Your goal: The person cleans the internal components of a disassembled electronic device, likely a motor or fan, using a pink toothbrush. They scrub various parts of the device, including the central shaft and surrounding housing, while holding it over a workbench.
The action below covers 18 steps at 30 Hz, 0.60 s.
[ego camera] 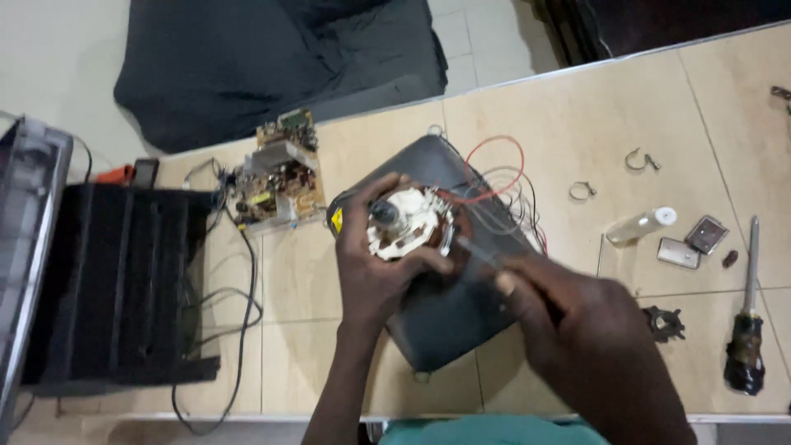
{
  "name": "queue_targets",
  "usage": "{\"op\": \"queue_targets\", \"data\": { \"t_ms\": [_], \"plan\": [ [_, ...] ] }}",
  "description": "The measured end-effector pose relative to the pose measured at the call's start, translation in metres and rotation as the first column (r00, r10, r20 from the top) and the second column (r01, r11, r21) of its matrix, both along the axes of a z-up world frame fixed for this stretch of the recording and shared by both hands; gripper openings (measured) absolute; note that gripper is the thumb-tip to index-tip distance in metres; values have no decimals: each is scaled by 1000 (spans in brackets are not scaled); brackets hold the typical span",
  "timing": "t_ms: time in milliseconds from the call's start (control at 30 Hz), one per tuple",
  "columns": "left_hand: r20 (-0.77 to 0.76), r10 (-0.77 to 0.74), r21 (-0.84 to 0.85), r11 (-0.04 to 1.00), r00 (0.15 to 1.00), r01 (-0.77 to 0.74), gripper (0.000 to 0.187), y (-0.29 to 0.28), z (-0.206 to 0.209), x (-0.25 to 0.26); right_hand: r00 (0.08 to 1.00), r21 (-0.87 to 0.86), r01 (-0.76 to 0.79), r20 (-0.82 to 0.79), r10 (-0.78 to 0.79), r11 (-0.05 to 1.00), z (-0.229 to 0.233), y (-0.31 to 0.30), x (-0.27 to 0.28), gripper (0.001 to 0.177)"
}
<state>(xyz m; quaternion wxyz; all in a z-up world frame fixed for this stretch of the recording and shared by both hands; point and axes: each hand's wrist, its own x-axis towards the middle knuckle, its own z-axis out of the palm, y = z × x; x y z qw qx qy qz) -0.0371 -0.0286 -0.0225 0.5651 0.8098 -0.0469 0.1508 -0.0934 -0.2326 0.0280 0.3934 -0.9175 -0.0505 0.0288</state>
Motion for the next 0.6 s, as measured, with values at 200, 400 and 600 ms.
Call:
{"op": "queue_targets", "data": {
  "t_ms": [200, 400, 600],
  "plan": [
    [23, -107, 96, 990, 994, 104, 85, 11, 0, -4, 986, 159, 163, -45, -158, 974, 14, 16, -7, 15],
    [61, -234, 279, 937, 970, 208, 71, 26, -11, 14, 980, 289, 180, 29, -196, 940, 15, 47, 22, 32],
    [60, -355, 346, 884, 933, 314, 95, 35, 1, 18, 965, 310, 132, 177, -194, 941, -30, 45, 65, 22]
  ]
}}
